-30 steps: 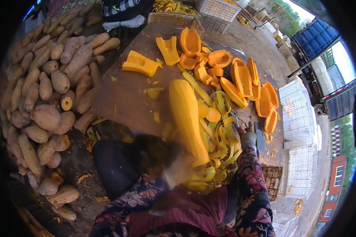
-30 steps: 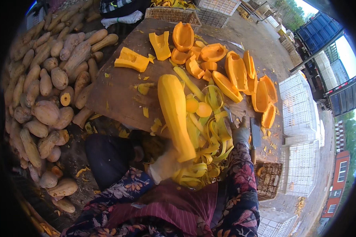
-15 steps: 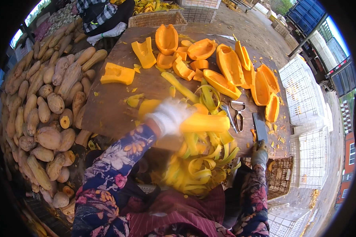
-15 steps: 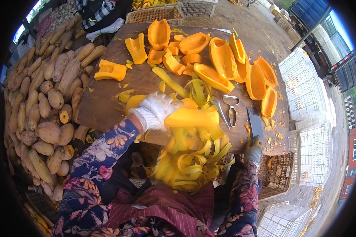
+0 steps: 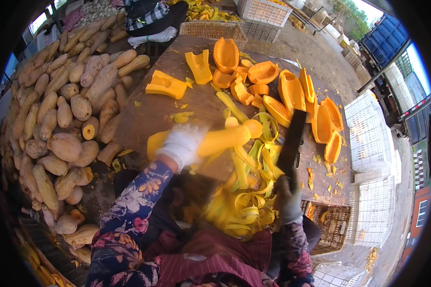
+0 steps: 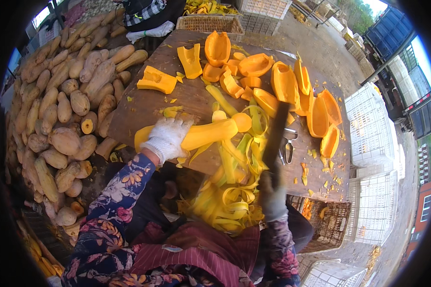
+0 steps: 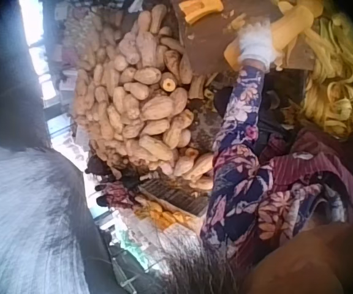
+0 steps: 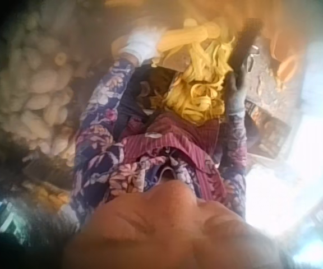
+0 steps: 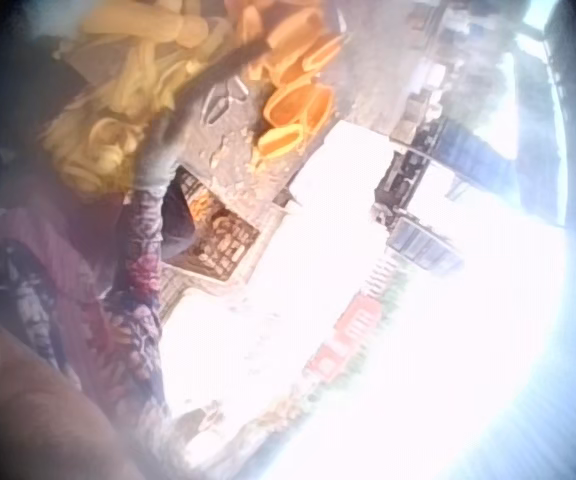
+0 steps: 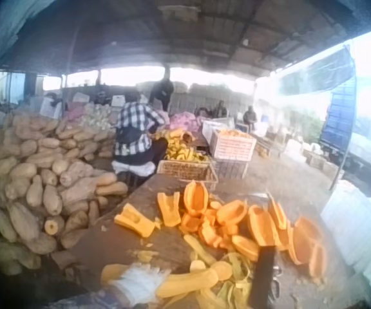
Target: The person peels a butternut squash using a peeler, then cuts it into pieces with a knife. The peeled skin and cut pieces are placed on a wooden board.
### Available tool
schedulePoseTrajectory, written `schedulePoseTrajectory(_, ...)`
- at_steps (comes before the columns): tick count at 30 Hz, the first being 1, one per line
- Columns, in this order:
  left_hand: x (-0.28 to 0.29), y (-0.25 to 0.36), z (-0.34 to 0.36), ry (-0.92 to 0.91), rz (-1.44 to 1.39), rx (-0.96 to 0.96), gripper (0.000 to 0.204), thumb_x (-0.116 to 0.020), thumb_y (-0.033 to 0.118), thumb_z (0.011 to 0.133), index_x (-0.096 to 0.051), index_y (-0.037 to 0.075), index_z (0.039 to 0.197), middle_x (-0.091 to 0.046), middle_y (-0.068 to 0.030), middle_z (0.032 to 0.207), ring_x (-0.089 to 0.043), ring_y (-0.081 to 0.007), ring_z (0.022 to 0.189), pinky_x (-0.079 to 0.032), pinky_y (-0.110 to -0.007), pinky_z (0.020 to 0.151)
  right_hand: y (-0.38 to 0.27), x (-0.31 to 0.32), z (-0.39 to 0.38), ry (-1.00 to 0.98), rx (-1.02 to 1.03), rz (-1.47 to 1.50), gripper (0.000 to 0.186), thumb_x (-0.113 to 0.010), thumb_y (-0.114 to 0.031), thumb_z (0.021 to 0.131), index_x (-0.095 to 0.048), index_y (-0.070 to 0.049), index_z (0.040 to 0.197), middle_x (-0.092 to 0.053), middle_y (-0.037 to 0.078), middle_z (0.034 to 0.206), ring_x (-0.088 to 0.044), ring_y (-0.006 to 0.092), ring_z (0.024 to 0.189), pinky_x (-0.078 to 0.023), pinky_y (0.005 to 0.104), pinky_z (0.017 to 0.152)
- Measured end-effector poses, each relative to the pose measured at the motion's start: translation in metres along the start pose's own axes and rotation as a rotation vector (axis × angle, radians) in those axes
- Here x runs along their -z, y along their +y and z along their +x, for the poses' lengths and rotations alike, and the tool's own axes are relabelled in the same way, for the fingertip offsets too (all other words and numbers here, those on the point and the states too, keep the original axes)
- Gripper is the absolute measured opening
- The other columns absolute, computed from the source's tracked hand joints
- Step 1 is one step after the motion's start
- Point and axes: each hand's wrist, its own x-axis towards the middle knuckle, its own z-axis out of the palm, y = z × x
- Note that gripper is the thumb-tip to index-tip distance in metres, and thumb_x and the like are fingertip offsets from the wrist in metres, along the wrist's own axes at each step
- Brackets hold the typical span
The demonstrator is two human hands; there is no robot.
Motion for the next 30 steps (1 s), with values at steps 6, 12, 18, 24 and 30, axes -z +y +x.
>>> schedulePoseTrajectory(6, -0.008, -0.002, 0.001, -0.010, -0.024, 0.016, 0.093, -0.089, 0.047, 0.072, -0.052, 0.007, 0.147, -0.065, -0.0140, 0.130, -0.062, -0.0310, 0.122, -0.047, -0.046, 0.106, -0.055, -0.112, 0.025, -0.132, 0.452, -0.232, 0.038, -0.054, -0.009, 0.104, -0.052, 0.000, 0.140, -0.056, 0.004, 0.075, -0.053, 0.0131, 0.067, -0.047, 0.0290, 0.062)
schedulePoseTrajectory(12, -0.021, -0.005, -0.004, 0.058, 0.001, 0.005, 0.091, -0.089, 0.046, 0.070, -0.053, 0.010, 0.146, -0.065, -0.0126, 0.127, -0.061, -0.0310, 0.119, -0.044, -0.049, 0.106, -0.017, -0.139, 0.052, -0.471, -0.355, -0.500, 0.029, -0.056, -0.020, 0.104, -0.060, -0.003, 0.128, -0.057, 0.009, 0.076, -0.057, 0.0188, 0.064, -0.050, 0.0368, 0.060)
schedulePoseTrajectory(18, -0.013, -0.006, -0.003, 0.051, -0.098, 0.002, 0.091, -0.088, 0.045, 0.071, -0.053, 0.011, 0.147, -0.065, -0.0142, 0.125, -0.061, -0.0331, 0.117, -0.044, -0.051, 0.106, 0.013, -0.016, 0.024, 0.093, 0.173, -0.768, 0.030, -0.061, -0.013, 0.102, -0.060, -0.003, 0.130, -0.061, 0.014, 0.074, -0.063, 0.0261, 0.066, -0.054, 0.0409, 0.062)
schedulePoseTrajectory(24, -0.008, -0.006, -0.006, 0.212, -0.001, -0.053, 0.081, -0.086, 0.038, 0.072, -0.055, 0.010, 0.142, -0.068, -0.0117, 0.115, -0.065, -0.0300, 0.108, -0.050, -0.046, 0.094, 0.038, 0.096, 0.078, 0.435, -0.177, -1.433, 0.057, -0.067, -0.024, 0.097, -0.050, -0.006, 0.149, -0.074, 0.022, 0.088, -0.073, 0.0397, 0.080, -0.057, 0.0519, 0.074)
schedulePoseTrajectory(30, -0.005, -0.005, -0.001, -0.024, -0.010, -0.019, 0.096, -0.091, 0.046, 0.067, -0.052, 0.012, 0.148, -0.064, -0.0137, 0.128, -0.060, -0.0331, 0.119, -0.044, -0.049, 0.107, 0.036, -0.002, 0.119, -0.070, 0.497, -1.026, 0.067, -0.072, -0.012, 0.082, -0.053, -0.008, 0.147, -0.056, 0.022, 0.138, -0.055, 0.0423, 0.125, -0.046, 0.0488, 0.107)
